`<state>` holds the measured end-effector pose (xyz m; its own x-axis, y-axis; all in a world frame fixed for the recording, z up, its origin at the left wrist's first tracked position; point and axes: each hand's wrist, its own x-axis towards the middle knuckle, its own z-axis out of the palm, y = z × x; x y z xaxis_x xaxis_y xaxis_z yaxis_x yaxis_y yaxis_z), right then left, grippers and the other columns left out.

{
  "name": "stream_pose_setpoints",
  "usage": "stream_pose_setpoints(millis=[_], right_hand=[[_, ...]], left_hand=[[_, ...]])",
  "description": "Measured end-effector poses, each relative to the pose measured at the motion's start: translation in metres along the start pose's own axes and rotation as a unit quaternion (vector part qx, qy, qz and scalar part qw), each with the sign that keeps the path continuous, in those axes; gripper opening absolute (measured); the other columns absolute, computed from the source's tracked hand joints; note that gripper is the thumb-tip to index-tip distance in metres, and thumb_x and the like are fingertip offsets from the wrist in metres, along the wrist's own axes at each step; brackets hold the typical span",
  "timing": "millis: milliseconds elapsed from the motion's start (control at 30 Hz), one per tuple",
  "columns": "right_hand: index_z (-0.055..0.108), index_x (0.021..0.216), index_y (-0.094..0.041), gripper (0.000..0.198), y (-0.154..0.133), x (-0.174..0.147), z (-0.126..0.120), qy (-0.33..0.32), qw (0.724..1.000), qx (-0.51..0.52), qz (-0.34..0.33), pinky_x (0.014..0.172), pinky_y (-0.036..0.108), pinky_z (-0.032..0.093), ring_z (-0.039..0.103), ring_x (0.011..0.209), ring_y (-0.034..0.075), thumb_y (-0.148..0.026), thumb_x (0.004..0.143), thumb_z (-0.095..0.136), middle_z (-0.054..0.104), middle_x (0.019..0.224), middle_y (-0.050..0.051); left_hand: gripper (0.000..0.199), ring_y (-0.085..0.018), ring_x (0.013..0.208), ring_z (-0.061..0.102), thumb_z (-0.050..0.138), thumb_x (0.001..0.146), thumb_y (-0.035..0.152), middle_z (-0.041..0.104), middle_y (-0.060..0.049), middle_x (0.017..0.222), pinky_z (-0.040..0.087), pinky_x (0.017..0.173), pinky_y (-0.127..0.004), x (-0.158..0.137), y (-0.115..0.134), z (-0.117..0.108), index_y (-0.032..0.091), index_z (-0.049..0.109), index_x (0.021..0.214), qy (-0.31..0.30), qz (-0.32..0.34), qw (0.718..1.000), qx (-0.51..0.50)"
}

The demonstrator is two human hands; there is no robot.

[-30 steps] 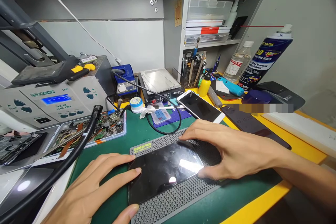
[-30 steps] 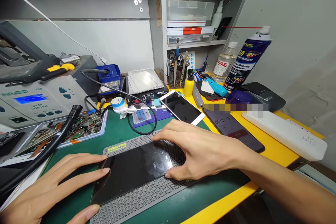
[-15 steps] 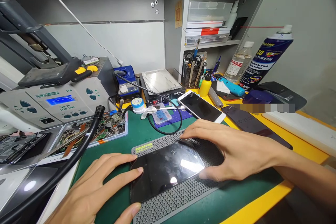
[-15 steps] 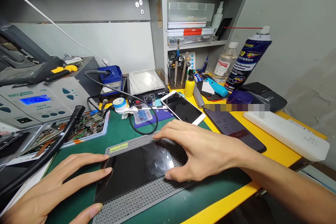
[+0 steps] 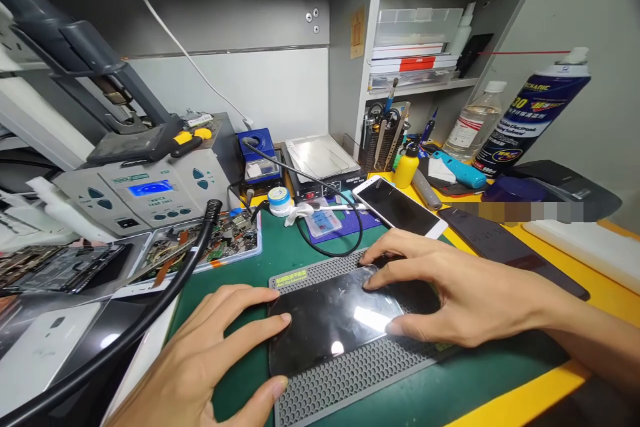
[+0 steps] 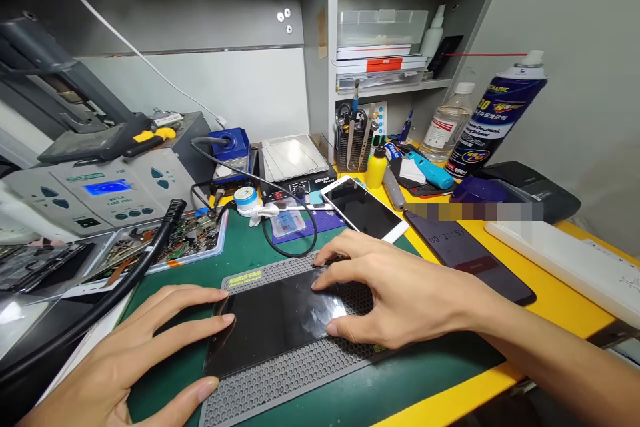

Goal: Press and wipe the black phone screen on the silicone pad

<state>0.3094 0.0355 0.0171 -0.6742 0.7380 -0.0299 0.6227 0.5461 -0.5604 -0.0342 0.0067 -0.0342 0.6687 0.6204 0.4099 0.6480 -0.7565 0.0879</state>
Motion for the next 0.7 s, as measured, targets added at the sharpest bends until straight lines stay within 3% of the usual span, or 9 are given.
stream_pose_setpoints(millis=[167, 533, 700], right_hand=[[0.075, 0.120, -0.027, 0.046, 0.004, 0.001, 0.001, -0.003, 1.000, -0.013, -0.002, 0.107, 0.042, 0.048, 0.059, 0.123, 0.030, -0.049, 0.080, 0.076, 0.061, 0.135, 0.010], [0.076, 0.119, -0.029, 0.043, 0.008, 0.003, 0.004, -0.005, 1.000, -0.025, -0.015, 0.106, 0.044, 0.048, 0.059, 0.122, 0.030, -0.049, 0.081, 0.075, 0.062, 0.134, 0.009], [0.077, 0.119, -0.027, 0.044, 0.007, 0.002, 0.003, 0.002, 0.999, -0.020, -0.031, 0.106, 0.044, 0.047, 0.059, 0.122, 0.030, -0.048, 0.080, 0.076, 0.063, 0.132, 0.010]], left_hand=[[0.037, -0.026, 0.115, 0.066, 0.070, 0.081, 0.030, 0.067, -0.008, 0.128, 0.062, 0.091, -0.038, 0.008, 0.011, -0.010, 0.030, 0.069, 0.118, -0.023, -0.036, 0.999, -0.014], [0.039, -0.029, 0.129, 0.054, 0.064, 0.088, 0.029, 0.055, -0.010, 0.139, 0.054, 0.104, -0.050, 0.007, 0.014, -0.016, 0.030, 0.063, 0.127, -0.104, -0.094, 0.987, -0.077], [0.037, -0.032, 0.131, 0.050, 0.067, 0.086, 0.030, 0.053, -0.014, 0.139, 0.050, 0.106, -0.053, 0.009, 0.017, -0.013, 0.025, 0.062, 0.122, -0.094, -0.100, 0.985, -0.108]])
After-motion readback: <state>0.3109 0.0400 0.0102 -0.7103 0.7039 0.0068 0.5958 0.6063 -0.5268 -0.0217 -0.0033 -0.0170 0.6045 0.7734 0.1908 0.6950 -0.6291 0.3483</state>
